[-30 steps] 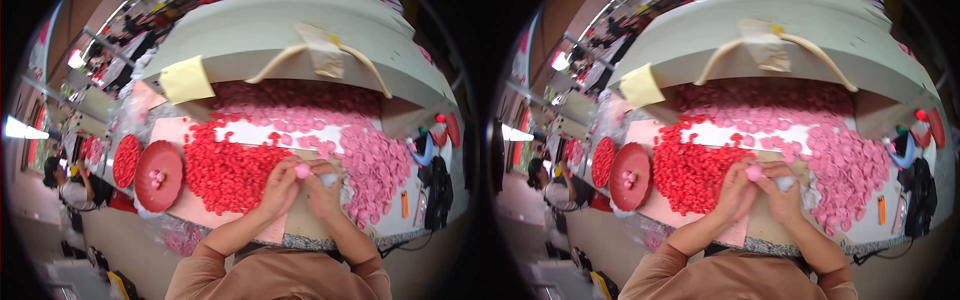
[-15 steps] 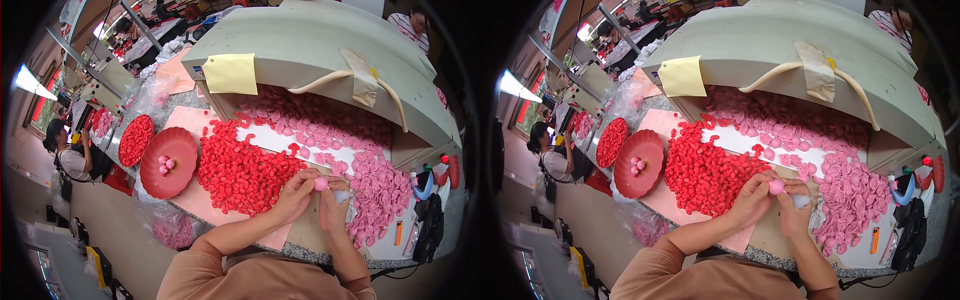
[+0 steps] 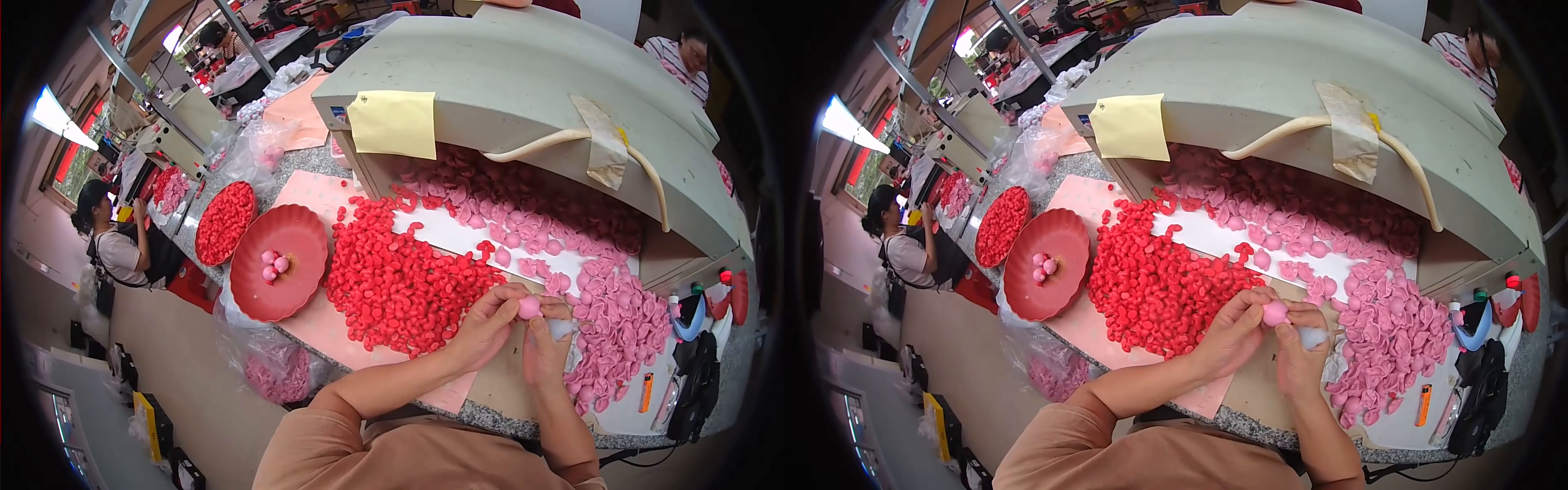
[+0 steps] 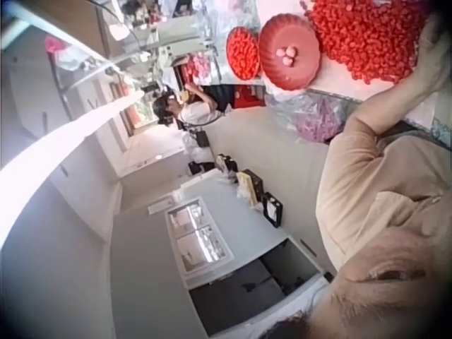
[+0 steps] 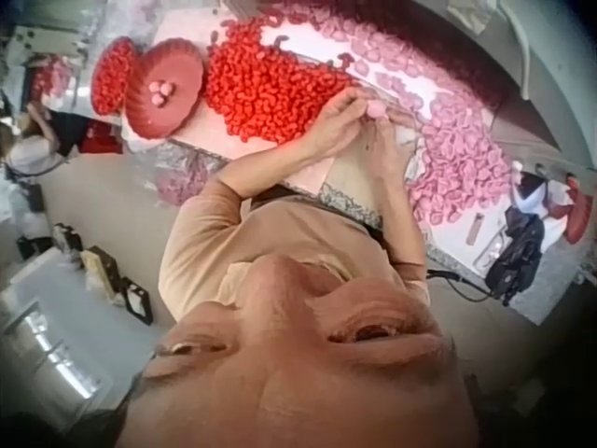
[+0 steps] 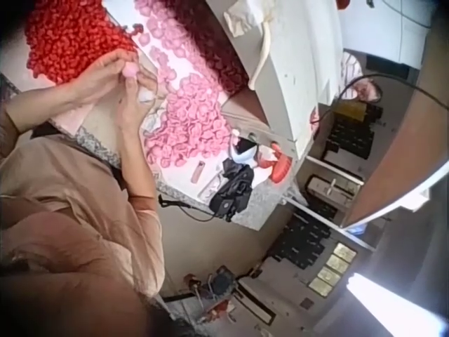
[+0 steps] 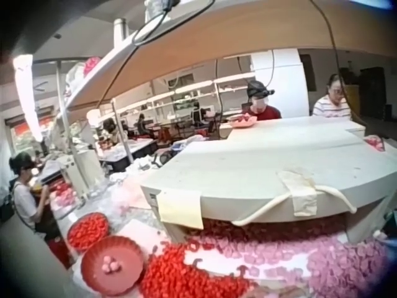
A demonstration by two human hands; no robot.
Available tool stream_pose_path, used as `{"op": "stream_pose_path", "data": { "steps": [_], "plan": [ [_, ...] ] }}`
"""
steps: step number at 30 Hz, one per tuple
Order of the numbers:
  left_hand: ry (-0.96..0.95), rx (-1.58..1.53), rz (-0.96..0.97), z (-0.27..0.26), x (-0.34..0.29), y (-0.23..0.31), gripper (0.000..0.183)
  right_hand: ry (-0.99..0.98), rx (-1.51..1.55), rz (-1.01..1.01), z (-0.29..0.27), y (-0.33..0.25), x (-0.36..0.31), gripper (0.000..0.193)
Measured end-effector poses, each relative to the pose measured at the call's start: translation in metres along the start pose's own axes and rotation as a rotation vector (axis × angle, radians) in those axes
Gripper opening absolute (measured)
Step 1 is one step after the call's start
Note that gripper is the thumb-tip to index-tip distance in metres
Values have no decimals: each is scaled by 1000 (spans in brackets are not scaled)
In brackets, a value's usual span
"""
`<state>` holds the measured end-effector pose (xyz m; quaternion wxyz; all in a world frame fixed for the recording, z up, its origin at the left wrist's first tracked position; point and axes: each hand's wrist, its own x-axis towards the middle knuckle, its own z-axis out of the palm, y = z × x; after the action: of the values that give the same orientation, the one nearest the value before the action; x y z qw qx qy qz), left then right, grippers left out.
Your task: Apply glue and assemble small pink plastic toy components at a factory workbench.
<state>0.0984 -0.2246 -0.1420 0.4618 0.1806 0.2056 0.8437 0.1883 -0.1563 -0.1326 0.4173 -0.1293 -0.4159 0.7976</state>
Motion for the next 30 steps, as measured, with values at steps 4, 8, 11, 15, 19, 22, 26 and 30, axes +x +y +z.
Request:
{"op": "stream_pose_path", "data": {
  "steps": [4,8,11,15,19,22,26,30],
  "plan": [
    [-47,2,14,-1,1,1,10,-6,12,-6,4,0,3,17],
    [3,-17,0,-4,-1,-5,11,0,-10,21,-3,2,0,16],
    [30,-13,3,-2,-4,-4,12,0,3,50,-4,2,-3,18],
    [17,17,-56,0,1,2,13,13,37,86,-12,2,1,18],
    [-63,80,8,-4,2,0,17,-24,47,62,-12,3,3,17],
    [-71,49,7,-8,2,-2,17,33,103,135,-14,4,4,18],
    [-86,22,2,-6,2,-1,18,4,45,86,-14,6,4,17],
    [-68,-6,-31,-8,1,-2,18,-26,-12,46,-16,7,4,16]
  ]
}}
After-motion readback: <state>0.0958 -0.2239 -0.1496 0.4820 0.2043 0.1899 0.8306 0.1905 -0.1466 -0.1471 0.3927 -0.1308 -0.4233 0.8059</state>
